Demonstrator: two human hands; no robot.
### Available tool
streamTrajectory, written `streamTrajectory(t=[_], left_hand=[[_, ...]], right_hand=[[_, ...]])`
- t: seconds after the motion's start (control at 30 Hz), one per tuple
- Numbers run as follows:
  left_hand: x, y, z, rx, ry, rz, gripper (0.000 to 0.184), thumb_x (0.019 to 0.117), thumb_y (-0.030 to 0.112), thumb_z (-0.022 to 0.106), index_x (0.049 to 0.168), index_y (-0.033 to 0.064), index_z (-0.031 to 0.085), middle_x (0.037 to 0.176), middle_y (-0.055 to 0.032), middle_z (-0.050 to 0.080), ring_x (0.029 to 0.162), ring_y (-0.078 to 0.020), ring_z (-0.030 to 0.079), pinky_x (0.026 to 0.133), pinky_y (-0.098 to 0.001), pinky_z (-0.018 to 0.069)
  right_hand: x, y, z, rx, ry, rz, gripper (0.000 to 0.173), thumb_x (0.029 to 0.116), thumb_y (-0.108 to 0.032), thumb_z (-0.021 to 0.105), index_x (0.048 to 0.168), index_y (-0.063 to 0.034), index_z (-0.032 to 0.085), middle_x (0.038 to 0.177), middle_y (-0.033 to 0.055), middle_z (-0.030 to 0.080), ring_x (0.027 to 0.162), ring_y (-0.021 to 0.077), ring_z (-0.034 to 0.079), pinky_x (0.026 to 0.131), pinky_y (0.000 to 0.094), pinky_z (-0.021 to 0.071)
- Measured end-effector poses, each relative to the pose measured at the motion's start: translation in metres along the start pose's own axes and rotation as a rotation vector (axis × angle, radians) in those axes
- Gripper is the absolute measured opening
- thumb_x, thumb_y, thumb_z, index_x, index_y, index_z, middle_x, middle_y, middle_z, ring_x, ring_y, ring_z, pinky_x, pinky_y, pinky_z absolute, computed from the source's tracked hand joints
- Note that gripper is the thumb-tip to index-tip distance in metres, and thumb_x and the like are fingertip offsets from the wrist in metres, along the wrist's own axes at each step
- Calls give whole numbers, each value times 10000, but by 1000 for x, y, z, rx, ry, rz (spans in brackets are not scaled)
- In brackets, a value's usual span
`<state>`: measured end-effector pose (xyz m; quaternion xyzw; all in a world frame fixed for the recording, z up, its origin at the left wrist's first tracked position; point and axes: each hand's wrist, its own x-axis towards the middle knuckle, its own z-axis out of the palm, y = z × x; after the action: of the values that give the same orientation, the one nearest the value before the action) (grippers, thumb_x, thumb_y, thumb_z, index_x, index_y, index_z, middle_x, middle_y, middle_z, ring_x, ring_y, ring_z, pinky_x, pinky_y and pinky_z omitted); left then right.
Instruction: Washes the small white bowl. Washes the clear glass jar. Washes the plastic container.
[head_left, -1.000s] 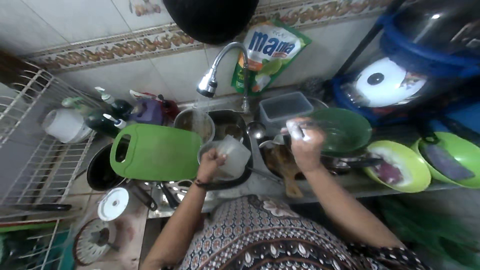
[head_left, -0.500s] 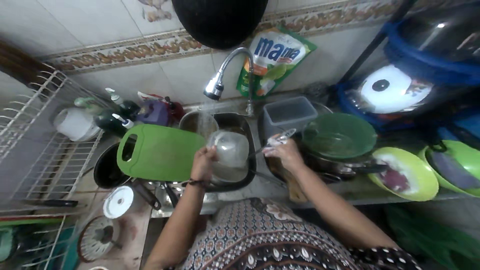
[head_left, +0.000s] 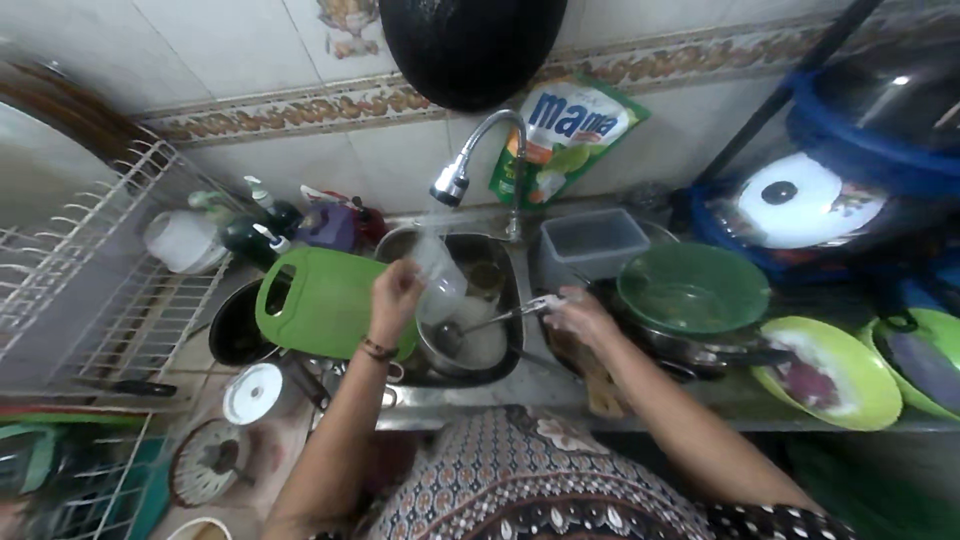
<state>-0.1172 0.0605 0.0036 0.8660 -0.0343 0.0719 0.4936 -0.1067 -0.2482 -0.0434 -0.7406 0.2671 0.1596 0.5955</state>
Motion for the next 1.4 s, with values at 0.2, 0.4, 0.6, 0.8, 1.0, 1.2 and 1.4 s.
streamTrajectory(t=[0.2,0.4,0.6,0.8,1.0,1.2,1.4], left_hand=[[-4,-16,11,463,24,478,162,838,-43,737,999,-26,739,924,-185,734,896,-387,699,948,-619,478],[-9,-18,13,676,21,647,143,851,-73,691,932,27,755,845,-154,719,876,-360,700,988,-571,482],[-16,-20,-8,660,-32,631,310,820,-126,682,1034,77,778,1079,-164,732,1155,-445,636,1061,-772,312],[-20,-37,23,1,383,47,1198,733,443,860,1579,-73,186,1604,-381,151,1483,-500,229,1185,-583,299],[2,-25,32,-590,388,-398,1182,805,286,836,1641,273,0,1636,-283,162,1363,-492,419,889,-655,524],[7,-27,29,-606,379,-381,1068,745,132,764,1629,258,177,1510,-348,307,1228,-498,476,855,-611,527],[7,-26,7,-467,304,-368,1026,709,88,777,1600,211,283,1465,-356,385,1178,-492,514,820,-582,534]], right_hand=[[-19,-42,13,-397,-3,-265,394,1039,-214,625,1365,3,576,1231,242,649,935,318,685,840,473,567],[-28,-91,89,-169,-398,-264,511,1080,-336,535,1527,-112,429,1384,203,578,1063,323,668,850,482,565],[4,-90,140,-284,-355,-230,562,888,111,610,1417,-36,490,1270,272,587,979,359,671,795,497,587],[-4,-95,158,-220,-302,-140,436,930,92,577,1356,63,486,1209,264,595,932,292,682,792,421,594],[-18,-95,168,-48,-289,-112,396,983,76,506,1374,35,456,1159,256,598,841,289,679,713,410,592],[-2,-95,164,-205,-308,-64,344,1008,-45,559,1347,9,541,1049,204,665,776,228,672,692,353,568],[15,-105,167,-436,-302,-160,329,994,-113,628,1281,42,589,1162,253,646,928,315,683,817,457,577]])
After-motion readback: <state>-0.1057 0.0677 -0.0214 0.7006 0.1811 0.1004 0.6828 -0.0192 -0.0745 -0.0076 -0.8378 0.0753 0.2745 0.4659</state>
